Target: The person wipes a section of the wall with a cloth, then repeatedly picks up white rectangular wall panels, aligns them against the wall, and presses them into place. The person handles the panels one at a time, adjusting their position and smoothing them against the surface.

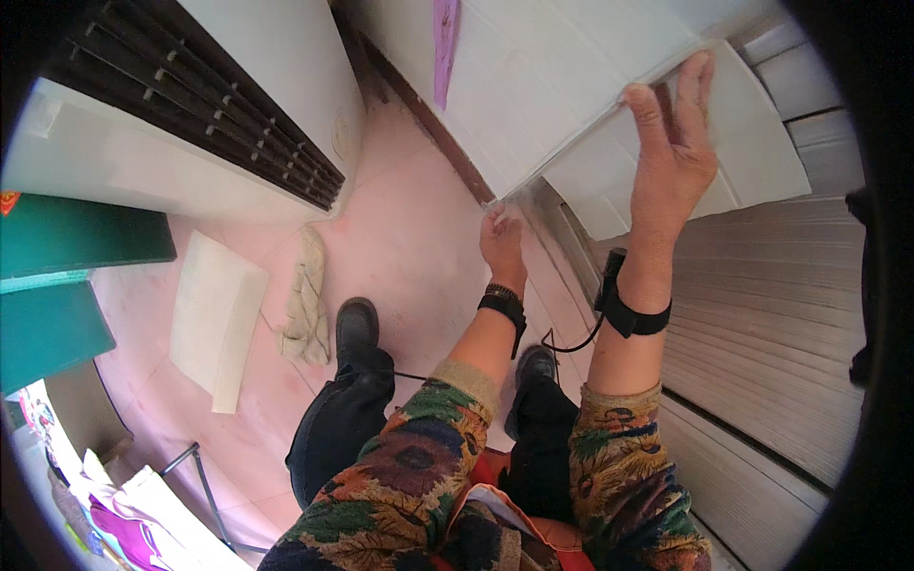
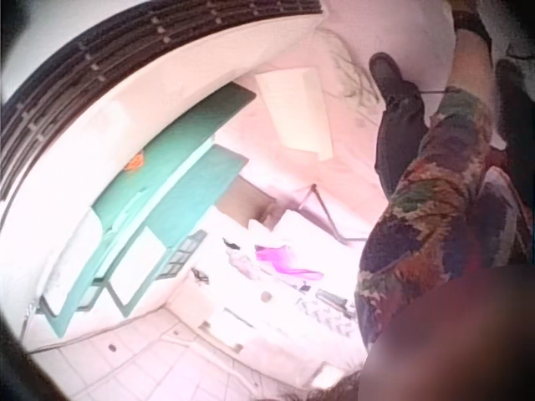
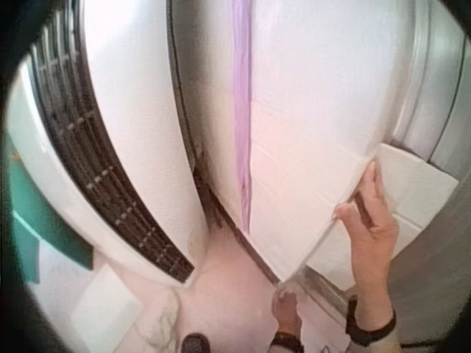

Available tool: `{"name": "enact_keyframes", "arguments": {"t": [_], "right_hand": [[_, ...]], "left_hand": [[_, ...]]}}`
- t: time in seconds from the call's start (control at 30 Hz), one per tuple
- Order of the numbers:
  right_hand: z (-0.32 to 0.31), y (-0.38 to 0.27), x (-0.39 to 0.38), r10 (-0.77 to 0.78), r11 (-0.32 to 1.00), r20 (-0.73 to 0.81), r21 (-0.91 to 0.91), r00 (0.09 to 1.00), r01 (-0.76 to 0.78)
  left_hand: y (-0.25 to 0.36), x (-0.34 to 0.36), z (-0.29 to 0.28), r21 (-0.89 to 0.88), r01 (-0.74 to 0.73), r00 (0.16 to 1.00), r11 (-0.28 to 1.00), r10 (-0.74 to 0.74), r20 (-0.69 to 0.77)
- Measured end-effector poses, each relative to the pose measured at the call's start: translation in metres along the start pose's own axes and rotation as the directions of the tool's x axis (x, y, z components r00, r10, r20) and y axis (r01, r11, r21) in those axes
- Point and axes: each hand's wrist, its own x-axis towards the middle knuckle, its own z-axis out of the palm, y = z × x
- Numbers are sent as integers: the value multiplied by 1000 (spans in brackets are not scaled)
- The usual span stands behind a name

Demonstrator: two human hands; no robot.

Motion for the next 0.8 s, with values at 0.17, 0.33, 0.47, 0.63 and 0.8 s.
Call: {"name": "enact_keyframes", "arguments": {"t": [0.17,0.33,0.47,0.63,0.8], "right_hand": [[1,-3,2,-10,994,4,105,1000,10],[-1,-6,2,1,995,5,97,1000,-2],[-2,-6,3,0,992,17,129,1000,-2],[-2,-4,2,-12,986,18,164,1000,9],[-4,-6,1,36,990,24,138,999,-39]], "left_hand": [[8,3,22,-159,-45,999,986,45,-6],[14,5,31,-98,52,998,994,-56,-38],[14,1,35,-95,-6,1000,995,4,-23],[15,1,32,-11,-25,998,1000,24,-64],[4,13,36,-26,-75,992,997,72,-101]]}}
